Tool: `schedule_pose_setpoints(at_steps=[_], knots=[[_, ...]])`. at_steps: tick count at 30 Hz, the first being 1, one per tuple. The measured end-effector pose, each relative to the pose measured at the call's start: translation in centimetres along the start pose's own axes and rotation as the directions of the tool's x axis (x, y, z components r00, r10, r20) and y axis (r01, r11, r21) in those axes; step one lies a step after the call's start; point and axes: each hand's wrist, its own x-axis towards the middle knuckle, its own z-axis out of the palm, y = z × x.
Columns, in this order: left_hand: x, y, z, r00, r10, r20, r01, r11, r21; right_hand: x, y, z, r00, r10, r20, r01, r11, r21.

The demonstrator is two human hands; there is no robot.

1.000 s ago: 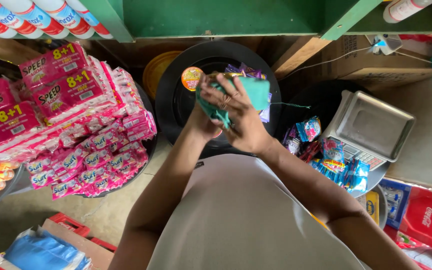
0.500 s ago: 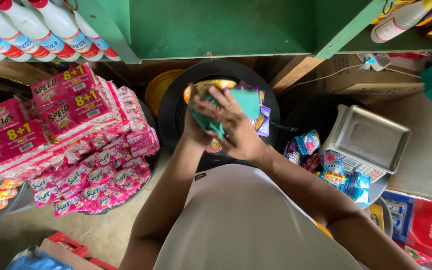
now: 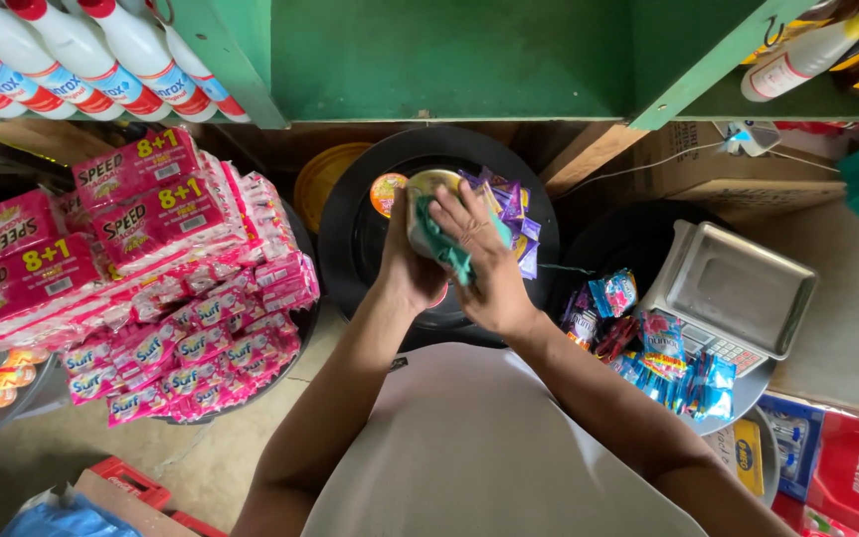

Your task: Wiping down cup noodle containers and arranging them on a shelf in a grocery store.

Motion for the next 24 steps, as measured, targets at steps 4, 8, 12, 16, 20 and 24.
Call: schedule_pose_setpoints(at_steps=[4,8,12,16,20,24], knots=[[2.7,-0.6,-3.3,0.986,0.051,0.160,-0.087,0.970,0.229,-0.4,0.3,0.0,1.000,-0.025,0.013,0.027,0.970,-0.240],[5.4,-1.0,-6.6,0.884,0.042,0.465,-0.026,0.999,-0.040,-0.6,0.6,-0.6,0.999,-0.031,0.027,0.038,0.953,-0.301],[1.5,0.2,-1.4,0.979,0.092,0.181,-0.092,0.996,-0.013,-2.5,2.9,-1.7,0.985,-0.027,0.169,0.083,0.939,-0.333],[2.8,-1.9,-3.0,0.918,0.070,0.390,-0.059,0.998,-0.038,-1.7,2.1,-2.5,0.999,-0.016,0.032,0.027,0.925,-0.380],[3.1,-1.6,-3.3,0.924,0.058,0.378,-0.063,0.998,0.003,-2.1,1.0,-1.2,0.999,-0.034,0.007,0.034,0.948,-0.317],[0.7,0.6,-1.3,0.940,0.158,0.301,-0.166,0.986,0.004,-4.4,1.9,-1.3,0.992,0.016,0.122,0.022,0.952,-0.304]])
